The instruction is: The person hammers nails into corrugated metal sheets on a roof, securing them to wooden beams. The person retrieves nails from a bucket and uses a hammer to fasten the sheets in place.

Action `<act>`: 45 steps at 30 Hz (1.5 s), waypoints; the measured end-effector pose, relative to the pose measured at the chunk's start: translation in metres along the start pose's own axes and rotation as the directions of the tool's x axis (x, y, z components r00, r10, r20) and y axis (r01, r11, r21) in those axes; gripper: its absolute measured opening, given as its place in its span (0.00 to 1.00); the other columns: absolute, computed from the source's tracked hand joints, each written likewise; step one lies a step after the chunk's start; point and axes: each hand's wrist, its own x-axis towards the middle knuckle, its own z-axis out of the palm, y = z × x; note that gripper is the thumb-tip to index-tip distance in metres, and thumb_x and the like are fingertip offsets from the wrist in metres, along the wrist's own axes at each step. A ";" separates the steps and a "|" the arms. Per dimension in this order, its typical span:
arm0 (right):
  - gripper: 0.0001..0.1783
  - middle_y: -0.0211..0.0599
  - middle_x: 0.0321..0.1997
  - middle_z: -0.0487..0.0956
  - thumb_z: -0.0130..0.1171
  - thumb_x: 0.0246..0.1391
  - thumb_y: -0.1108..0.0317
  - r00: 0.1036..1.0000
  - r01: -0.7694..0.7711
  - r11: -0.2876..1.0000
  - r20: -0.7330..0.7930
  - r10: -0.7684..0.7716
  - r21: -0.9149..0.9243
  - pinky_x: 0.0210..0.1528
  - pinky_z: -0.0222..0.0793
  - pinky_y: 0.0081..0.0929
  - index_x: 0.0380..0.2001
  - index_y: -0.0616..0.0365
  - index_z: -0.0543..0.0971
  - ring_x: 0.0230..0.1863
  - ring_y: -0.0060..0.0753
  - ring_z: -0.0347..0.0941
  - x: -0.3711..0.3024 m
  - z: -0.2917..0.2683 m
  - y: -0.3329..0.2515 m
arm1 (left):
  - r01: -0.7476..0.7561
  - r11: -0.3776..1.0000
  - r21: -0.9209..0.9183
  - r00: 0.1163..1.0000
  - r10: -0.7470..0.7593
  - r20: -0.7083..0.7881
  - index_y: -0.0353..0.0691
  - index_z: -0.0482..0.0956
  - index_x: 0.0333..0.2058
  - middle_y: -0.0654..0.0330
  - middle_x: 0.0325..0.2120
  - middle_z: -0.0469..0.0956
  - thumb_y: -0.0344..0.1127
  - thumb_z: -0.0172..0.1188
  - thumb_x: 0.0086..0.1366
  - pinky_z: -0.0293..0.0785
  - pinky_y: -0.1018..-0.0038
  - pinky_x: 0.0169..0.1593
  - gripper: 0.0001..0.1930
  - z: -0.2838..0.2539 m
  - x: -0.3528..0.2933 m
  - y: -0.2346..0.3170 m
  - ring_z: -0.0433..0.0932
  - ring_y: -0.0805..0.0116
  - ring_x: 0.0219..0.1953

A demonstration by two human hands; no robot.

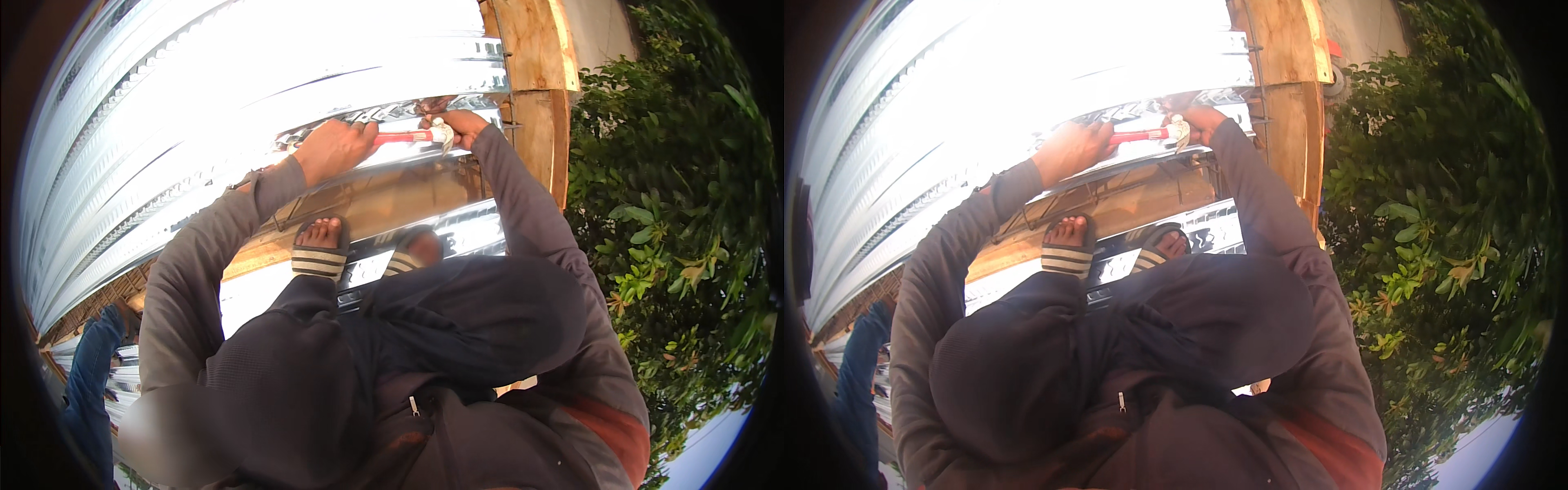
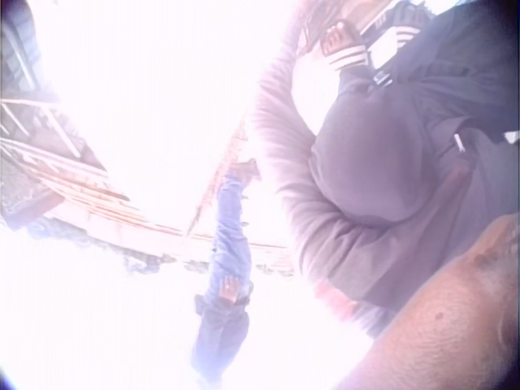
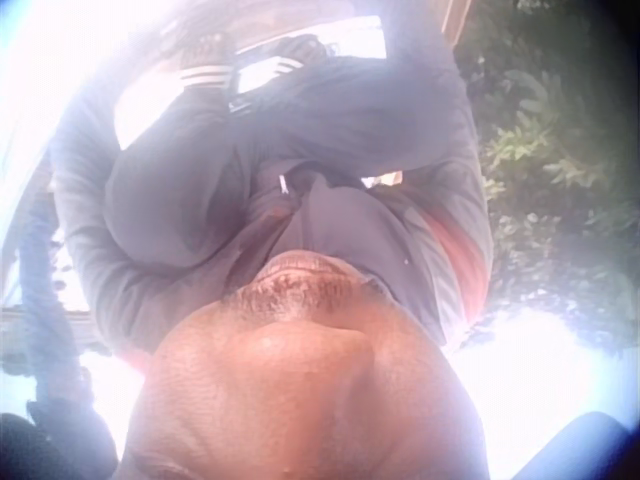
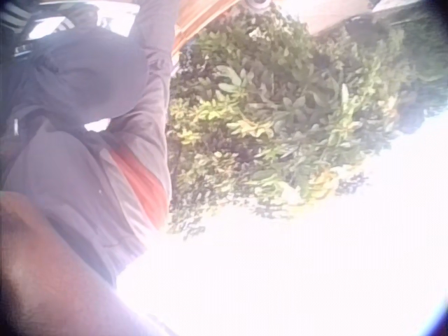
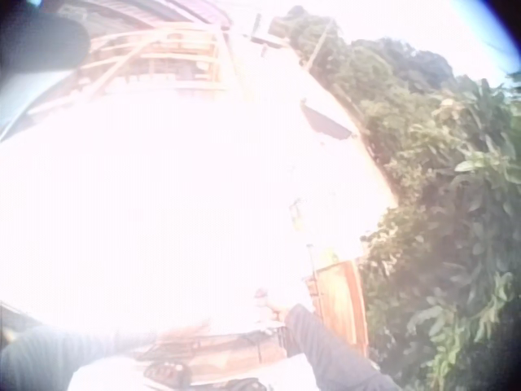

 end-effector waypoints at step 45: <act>0.17 0.38 0.44 0.83 0.61 0.63 0.67 0.995 -0.020 0.999 0.101 0.023 -0.036 0.22 0.72 0.15 0.53 0.60 0.76 0.42 0.22 0.83 0.000 -0.020 -0.009 | -0.293 0.954 0.061 0.930 0.299 -0.214 0.36 0.69 0.34 0.54 0.21 0.75 0.38 0.57 0.69 0.75 0.63 0.24 0.11 -0.009 0.009 0.011 0.80 0.57 0.21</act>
